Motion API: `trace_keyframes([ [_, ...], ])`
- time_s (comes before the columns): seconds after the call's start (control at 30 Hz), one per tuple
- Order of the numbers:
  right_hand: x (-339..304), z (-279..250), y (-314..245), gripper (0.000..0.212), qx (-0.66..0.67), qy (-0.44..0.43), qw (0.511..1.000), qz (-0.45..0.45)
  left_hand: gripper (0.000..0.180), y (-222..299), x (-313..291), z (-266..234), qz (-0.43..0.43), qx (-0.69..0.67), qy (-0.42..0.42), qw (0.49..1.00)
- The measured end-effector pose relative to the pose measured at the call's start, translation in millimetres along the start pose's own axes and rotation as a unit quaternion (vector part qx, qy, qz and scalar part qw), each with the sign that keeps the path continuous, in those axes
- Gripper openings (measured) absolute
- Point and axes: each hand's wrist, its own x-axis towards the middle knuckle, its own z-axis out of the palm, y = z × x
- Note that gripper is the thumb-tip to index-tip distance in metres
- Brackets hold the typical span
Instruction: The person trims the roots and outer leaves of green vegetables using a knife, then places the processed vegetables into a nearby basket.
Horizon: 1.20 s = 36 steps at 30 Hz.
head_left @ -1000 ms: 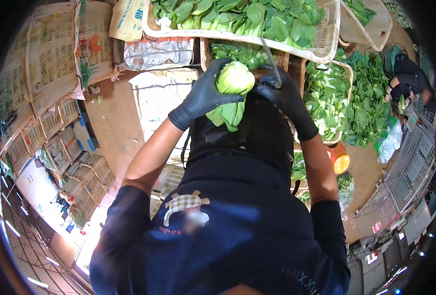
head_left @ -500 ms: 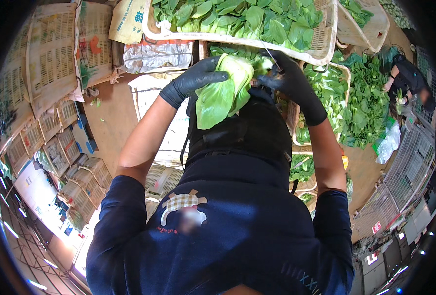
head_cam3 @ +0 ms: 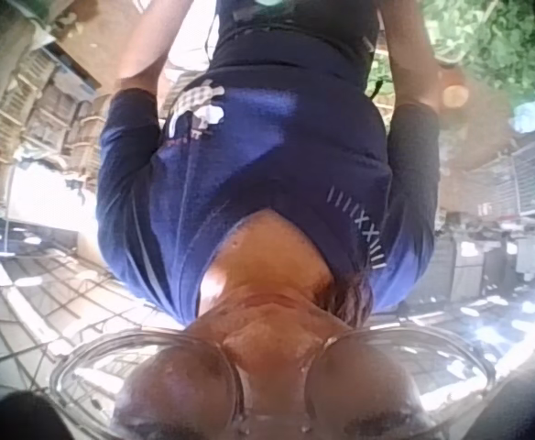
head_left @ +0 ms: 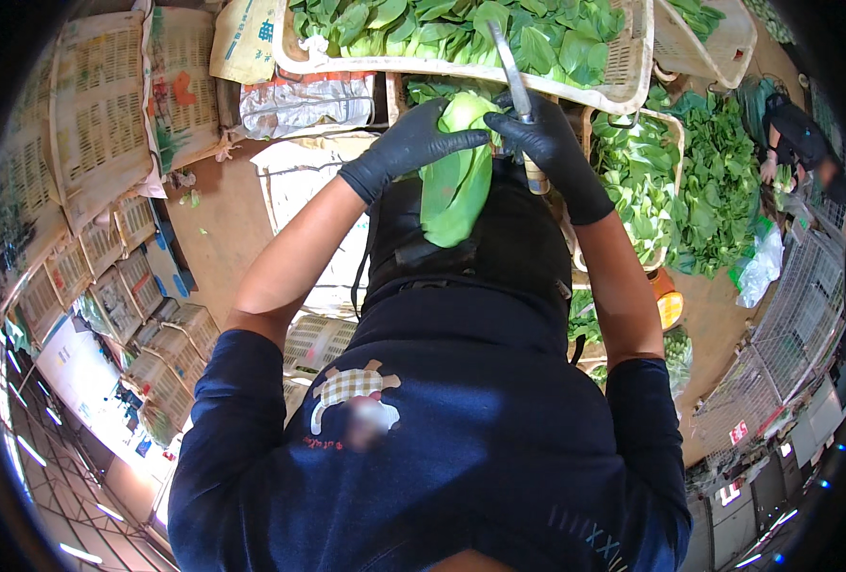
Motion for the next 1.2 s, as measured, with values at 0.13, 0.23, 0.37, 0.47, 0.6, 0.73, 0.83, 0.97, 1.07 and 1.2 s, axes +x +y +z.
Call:
trace_keyframes([
  [0.13, 11, -21, 7, 0.02, -0.215, -0.06, 0.973, -0.053, 0.057, -4, -2, 1, -0.048, -0.034, -0.029, 0.998],
  [0.23, 17, -36, 10, 0.027, -0.272, 0.039, 0.956, -0.103, 0.054, -9, -3, -9, -0.086, -0.253, -0.109, 0.957],
  [0.37, 15, -36, 7, 0.039, -0.363, 0.107, 0.923, -0.071, 0.049, -17, -5, -15, -0.183, -0.426, -0.041, 0.885],
  [0.47, 10, -25, -1, 0.03, -0.137, 0.067, 0.987, -0.049, 0.053, -23, -2, -13, -0.151, -0.477, -0.037, 0.865],
  [0.6, -1, -10, -15, 0.015, -0.089, 0.063, 0.993, -0.056, 0.052, -23, 5, -12, -0.112, -0.535, -0.09, 0.833],
  [0.73, -17, -6, -31, 0.033, -0.411, 0.064, 0.901, -0.123, 0.051, -15, 8, -12, -0.115, -0.483, -0.074, 0.865],
  [0.83, -20, -9, -40, 0.032, -0.236, 0.114, 0.936, -0.235, 0.047, -12, 9, -14, -0.099, -0.409, -0.112, 0.9],
  [0.97, -14, -14, -40, 0.03, -0.229, -0.025, 0.951, -0.207, 0.044, -16, 8, -18, -0.094, -0.284, -0.145, 0.943],
  [1.07, -9, -13, -28, 0.022, -0.274, -0.035, 0.939, -0.204, 0.044, -20, 5, -19, -0.104, -0.209, -0.144, 0.962],
  [1.2, -10, -20, -9, 0.023, -0.181, -0.017, 0.967, -0.178, 0.05, -21, -2, -13, -0.077, -0.362, -0.178, 0.912],
])
